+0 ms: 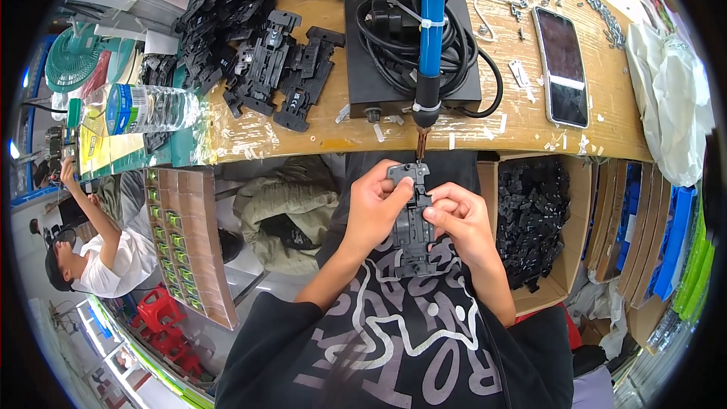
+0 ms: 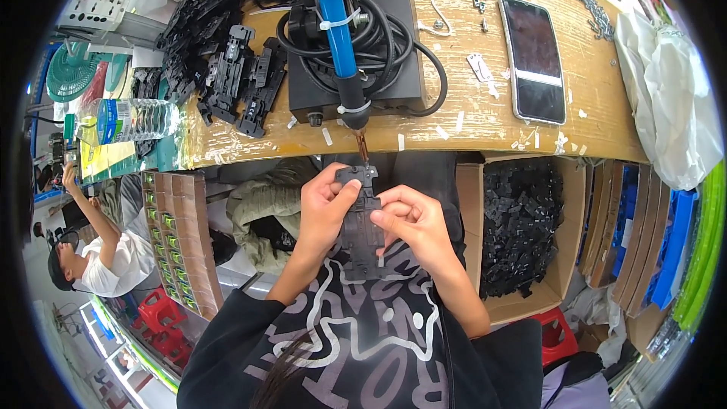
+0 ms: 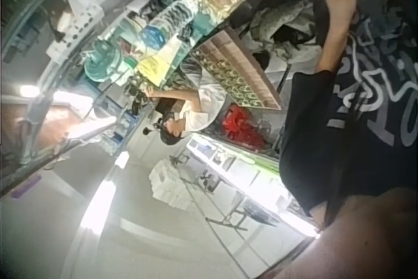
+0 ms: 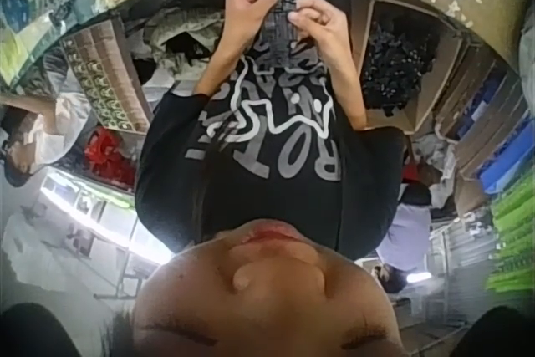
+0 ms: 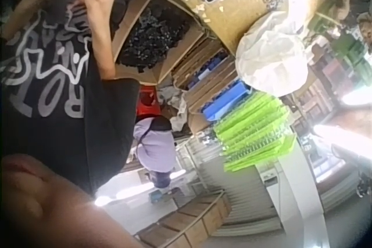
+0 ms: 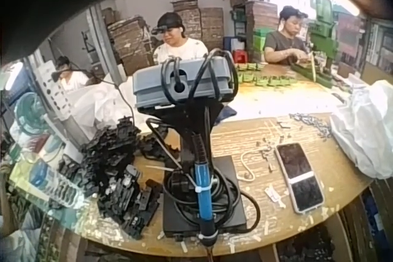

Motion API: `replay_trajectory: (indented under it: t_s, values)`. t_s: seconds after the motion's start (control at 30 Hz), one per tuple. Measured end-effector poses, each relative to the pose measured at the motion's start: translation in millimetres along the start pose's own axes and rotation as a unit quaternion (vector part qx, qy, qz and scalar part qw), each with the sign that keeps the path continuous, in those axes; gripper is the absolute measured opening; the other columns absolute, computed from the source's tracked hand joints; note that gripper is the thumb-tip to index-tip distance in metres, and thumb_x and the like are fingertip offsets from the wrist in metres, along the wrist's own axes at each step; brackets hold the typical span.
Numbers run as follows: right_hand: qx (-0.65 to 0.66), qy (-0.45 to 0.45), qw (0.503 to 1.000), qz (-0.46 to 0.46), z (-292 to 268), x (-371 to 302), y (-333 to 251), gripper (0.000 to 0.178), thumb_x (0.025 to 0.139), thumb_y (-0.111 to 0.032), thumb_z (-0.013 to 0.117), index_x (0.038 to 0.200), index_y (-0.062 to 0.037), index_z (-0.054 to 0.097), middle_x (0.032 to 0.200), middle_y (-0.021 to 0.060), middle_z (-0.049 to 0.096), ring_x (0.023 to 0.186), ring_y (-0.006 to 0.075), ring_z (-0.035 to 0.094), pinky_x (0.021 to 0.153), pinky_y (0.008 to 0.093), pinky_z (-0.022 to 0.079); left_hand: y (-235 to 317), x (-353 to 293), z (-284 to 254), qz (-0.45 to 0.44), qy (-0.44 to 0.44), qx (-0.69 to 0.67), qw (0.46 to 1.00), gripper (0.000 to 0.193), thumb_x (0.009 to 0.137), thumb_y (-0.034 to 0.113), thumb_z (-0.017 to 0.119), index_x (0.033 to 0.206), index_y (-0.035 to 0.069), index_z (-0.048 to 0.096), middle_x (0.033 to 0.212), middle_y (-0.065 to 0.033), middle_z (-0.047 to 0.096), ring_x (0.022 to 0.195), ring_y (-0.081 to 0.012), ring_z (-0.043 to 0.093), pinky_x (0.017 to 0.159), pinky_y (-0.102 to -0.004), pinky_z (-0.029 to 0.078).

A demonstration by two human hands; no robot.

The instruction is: The person retrieves plastic parts from a sack, places small metal components into each part, and presses them against the tip of a heated tool on the workbench.

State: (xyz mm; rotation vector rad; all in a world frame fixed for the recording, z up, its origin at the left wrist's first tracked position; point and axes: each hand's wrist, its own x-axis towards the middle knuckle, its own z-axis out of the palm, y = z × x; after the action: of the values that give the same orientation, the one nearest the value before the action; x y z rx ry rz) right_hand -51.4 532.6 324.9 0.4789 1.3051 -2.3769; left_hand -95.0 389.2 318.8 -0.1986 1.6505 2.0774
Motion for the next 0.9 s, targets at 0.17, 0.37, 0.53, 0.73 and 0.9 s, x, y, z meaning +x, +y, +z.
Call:
replay_trajectory:
  t_s: [0.17,0.37,0.53,0.73,0.9]
  values:
    - [0.008,0.002,1.0,0.0,-0.5,1.0,0.4,0.013,0.076,-0.003,0.057,0.085,0.0021,0.05,0.064,0.0036,0.055,0.049,0.0067,0.051,0.043,0.0222,0.048,0.7,0.6,0.5,-0.005,0.003,0.005,1.0,0.01,0.08,0.004,0.051,0.087,-0.002,0.05,0.07,-0.0022,0.057,0.06,-0.0021,0.049,0.052,-0.0163,0.039]
    - [0.002,0.004,1.0,0.004,0.6,0.8,-1.0,0.012,0.076,-0.003,0.057,0.085,0.0017,0.05,0.062,0.0022,0.053,0.049,0.0065,0.051,0.043,0.0224,0.049,3.5,-0.3,1.3,-0.009,0.005,0.008,1.0,0.01,0.08,0.003,0.051,0.088,-0.002,0.049,0.07,-0.002,0.057,0.06,-0.0022,0.049,0.052,-0.0165,0.039]
    - [0.023,0.016,1.0,0.013,0.6,1.1,0.2,0.018,0.074,-0.003,0.061,0.089,0.0009,0.052,0.064,0.0006,0.055,0.052,0.0026,0.049,0.044,0.015,0.04,1.4,1.2,-0.4,-0.01,-0.006,0.002,1.0,0.01,0.08,0.003,0.051,0.088,-0.002,0.049,0.07,-0.002,0.057,0.06,-0.0023,0.049,0.052,-0.0165,0.039]
    - [0.022,0.013,1.0,0.016,1.8,0.7,-1.1,0.018,0.074,-0.004,0.061,0.089,0.0004,0.052,0.064,0.0,0.055,0.052,0.0019,0.048,0.045,0.0145,0.039,1.5,0.5,0.1,-0.006,0.002,-0.002,1.0,0.01,0.08,0.003,0.051,0.088,-0.002,0.049,0.07,-0.0021,0.057,0.06,-0.0022,0.049,0.052,-0.0162,0.039]
    - [0.004,0.006,1.0,0.019,-4.3,5.1,2.3,0.015,0.075,-0.004,0.059,0.087,0.0004,0.051,0.062,0.0,0.053,0.051,0.0034,0.049,0.044,0.0181,0.044,-7.7,5.7,-2.0,-0.015,0.008,0.011,1.0,0.01,0.079,0.003,0.051,0.088,-0.002,0.049,0.069,-0.0022,0.057,0.06,-0.0023,0.049,0.052,-0.0165,0.039]
